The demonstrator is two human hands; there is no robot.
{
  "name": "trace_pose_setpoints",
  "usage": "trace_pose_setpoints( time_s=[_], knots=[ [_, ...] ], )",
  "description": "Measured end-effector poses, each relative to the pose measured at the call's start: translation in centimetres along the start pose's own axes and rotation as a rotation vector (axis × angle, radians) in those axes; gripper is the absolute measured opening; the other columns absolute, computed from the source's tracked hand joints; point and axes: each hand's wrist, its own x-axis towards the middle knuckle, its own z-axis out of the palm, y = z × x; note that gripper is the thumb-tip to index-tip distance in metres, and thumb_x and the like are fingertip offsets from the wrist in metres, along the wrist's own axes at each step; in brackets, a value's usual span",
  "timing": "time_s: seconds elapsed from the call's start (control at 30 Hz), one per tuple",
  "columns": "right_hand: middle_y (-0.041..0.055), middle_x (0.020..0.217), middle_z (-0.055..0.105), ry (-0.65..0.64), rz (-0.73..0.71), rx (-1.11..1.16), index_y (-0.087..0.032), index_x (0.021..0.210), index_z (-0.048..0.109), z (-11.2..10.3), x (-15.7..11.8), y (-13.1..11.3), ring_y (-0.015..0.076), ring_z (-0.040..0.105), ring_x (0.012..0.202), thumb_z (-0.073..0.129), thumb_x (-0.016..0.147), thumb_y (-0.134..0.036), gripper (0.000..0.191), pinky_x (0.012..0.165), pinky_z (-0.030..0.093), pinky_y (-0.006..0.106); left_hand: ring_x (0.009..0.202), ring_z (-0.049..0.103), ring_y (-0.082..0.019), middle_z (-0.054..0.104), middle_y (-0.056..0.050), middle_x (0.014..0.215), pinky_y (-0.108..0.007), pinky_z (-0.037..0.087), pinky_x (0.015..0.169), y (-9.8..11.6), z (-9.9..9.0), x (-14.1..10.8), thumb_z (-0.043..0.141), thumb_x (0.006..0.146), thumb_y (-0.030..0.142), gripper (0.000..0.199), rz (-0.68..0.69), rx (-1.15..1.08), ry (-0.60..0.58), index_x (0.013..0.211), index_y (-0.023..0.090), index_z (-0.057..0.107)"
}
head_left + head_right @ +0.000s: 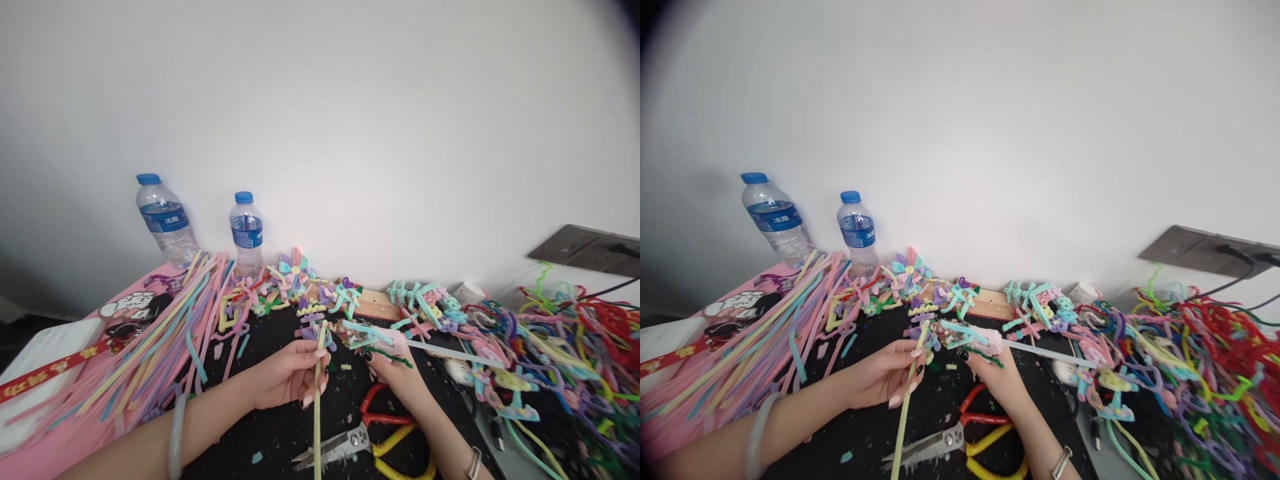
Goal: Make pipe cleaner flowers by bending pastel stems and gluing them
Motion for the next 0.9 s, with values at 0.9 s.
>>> trace_pose_setpoints(
  time_s=[0.9],
  knots=[
    [0.0063,0.09,0.069,-0.067,-0.103,-0.113,-0.021,0.098,0.065,0.04,0.06,-0.46,0.0258,0.063,0.085,0.059,0.077,-0.033,0.025,0.074,0.05,0.036,0.033,0.05,-0.006,0.064,-0.005,0.061,-0.016,0.035,0.033,-0.05,-0.18,0.04,0.057,0.081,0.027,0.016,-0.016,0.024,-0.02,0.076,0.012,0.055]
  ],
)
